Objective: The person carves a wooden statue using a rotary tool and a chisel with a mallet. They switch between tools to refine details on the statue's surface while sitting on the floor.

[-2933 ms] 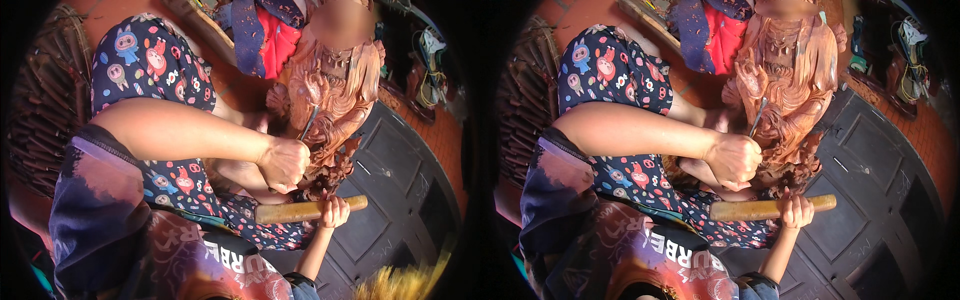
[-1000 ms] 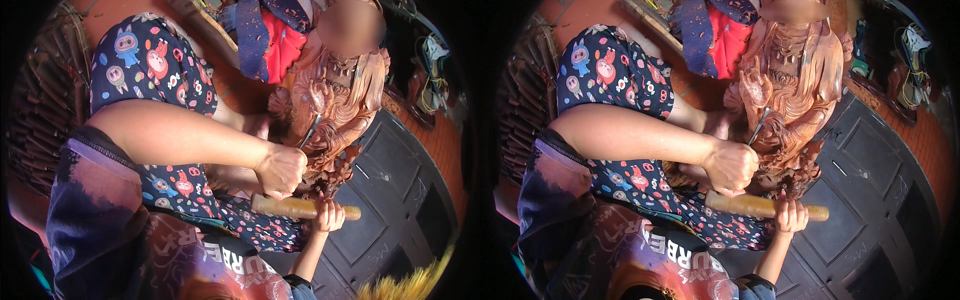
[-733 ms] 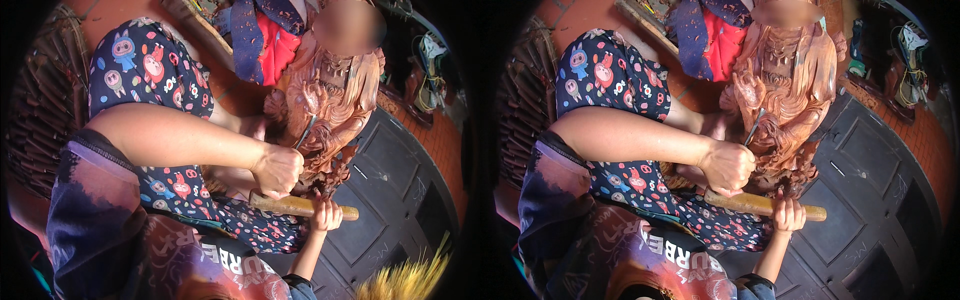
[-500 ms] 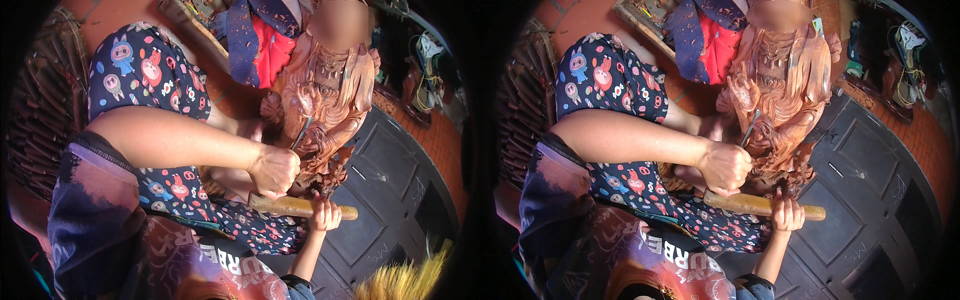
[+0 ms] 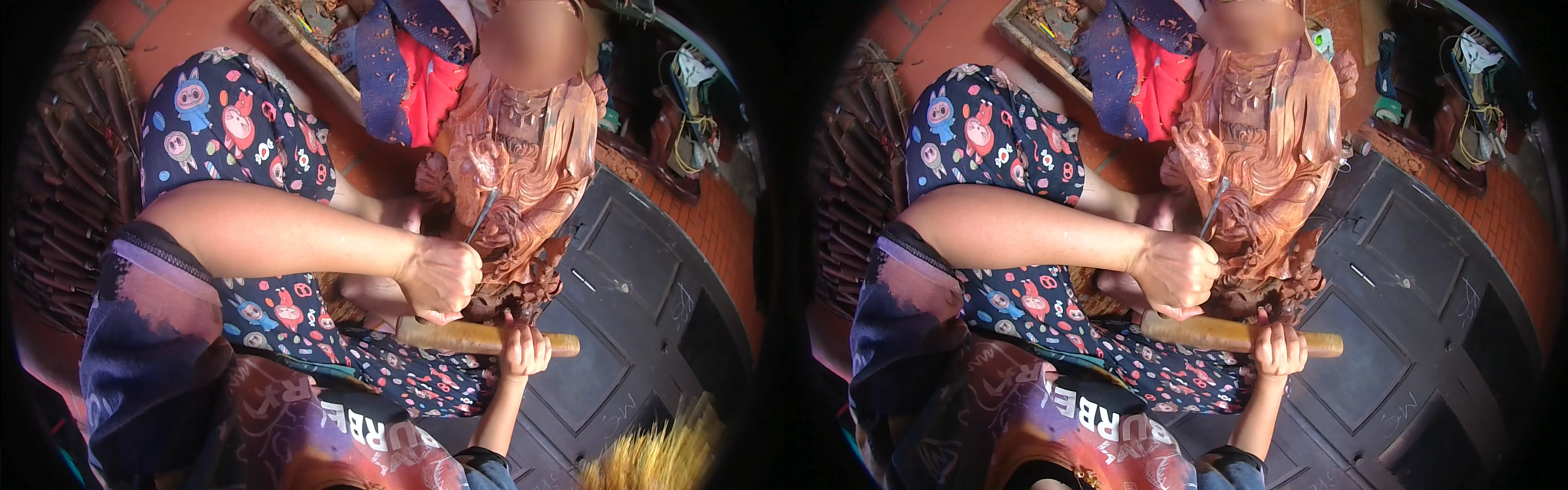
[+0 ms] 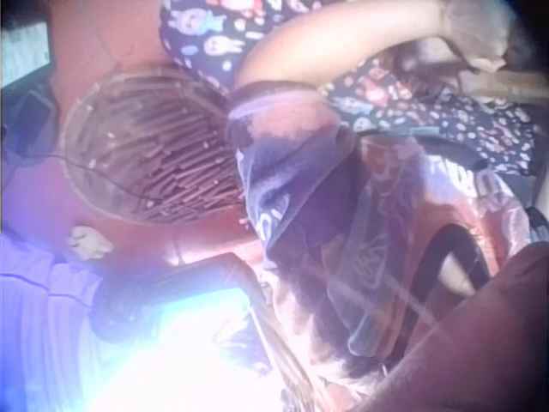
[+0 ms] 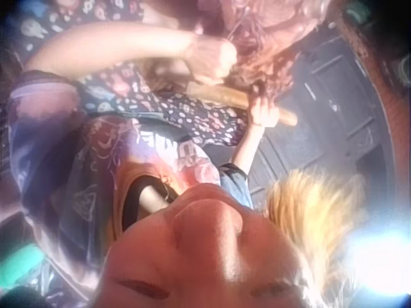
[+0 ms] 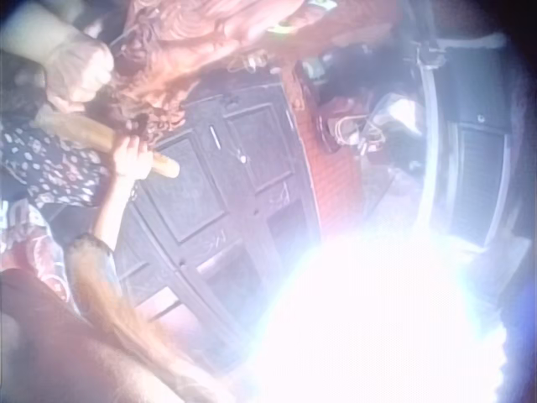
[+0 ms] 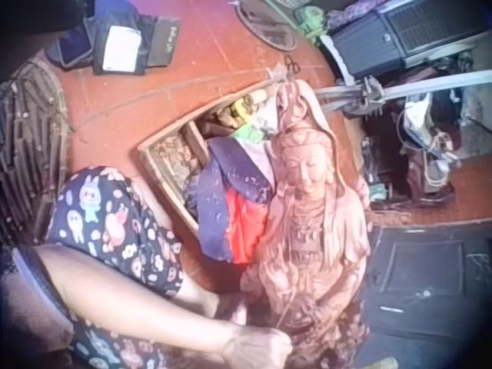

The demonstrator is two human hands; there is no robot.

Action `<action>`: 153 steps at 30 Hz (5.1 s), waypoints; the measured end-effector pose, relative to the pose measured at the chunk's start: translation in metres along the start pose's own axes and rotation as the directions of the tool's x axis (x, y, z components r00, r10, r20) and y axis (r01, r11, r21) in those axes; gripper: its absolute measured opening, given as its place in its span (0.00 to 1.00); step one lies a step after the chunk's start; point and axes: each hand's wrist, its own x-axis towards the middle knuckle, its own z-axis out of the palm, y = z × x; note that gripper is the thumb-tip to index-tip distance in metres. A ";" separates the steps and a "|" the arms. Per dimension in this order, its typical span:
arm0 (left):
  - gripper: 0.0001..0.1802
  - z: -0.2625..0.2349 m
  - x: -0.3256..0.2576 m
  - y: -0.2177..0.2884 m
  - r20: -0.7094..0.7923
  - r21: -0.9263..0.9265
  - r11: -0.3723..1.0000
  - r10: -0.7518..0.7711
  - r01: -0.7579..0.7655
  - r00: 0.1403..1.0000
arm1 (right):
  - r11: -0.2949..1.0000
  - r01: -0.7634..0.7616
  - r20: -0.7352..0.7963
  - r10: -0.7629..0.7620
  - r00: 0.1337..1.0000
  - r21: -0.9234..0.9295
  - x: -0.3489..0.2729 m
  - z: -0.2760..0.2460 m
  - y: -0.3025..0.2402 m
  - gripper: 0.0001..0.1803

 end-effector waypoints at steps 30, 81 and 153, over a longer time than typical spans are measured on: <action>0.14 -0.002 0.003 -0.004 -0.055 0.004 1.000 -0.019 0.019 0.998 | 0.992 -0.039 -0.123 0.054 0.991 0.121 -0.020 0.014 0.007 0.12; 0.13 -0.001 0.007 0.003 -0.053 0.013 0.997 -0.073 0.074 0.996 | 0.997 0.001 -0.086 0.006 0.996 0.080 -0.028 0.006 0.008 0.10; 0.13 -0.006 0.003 -0.002 -0.053 0.024 0.998 -0.056 0.057 0.997 | 0.999 -0.029 0.006 0.029 1.000 0.037 -0.021 0.008 0.007 0.11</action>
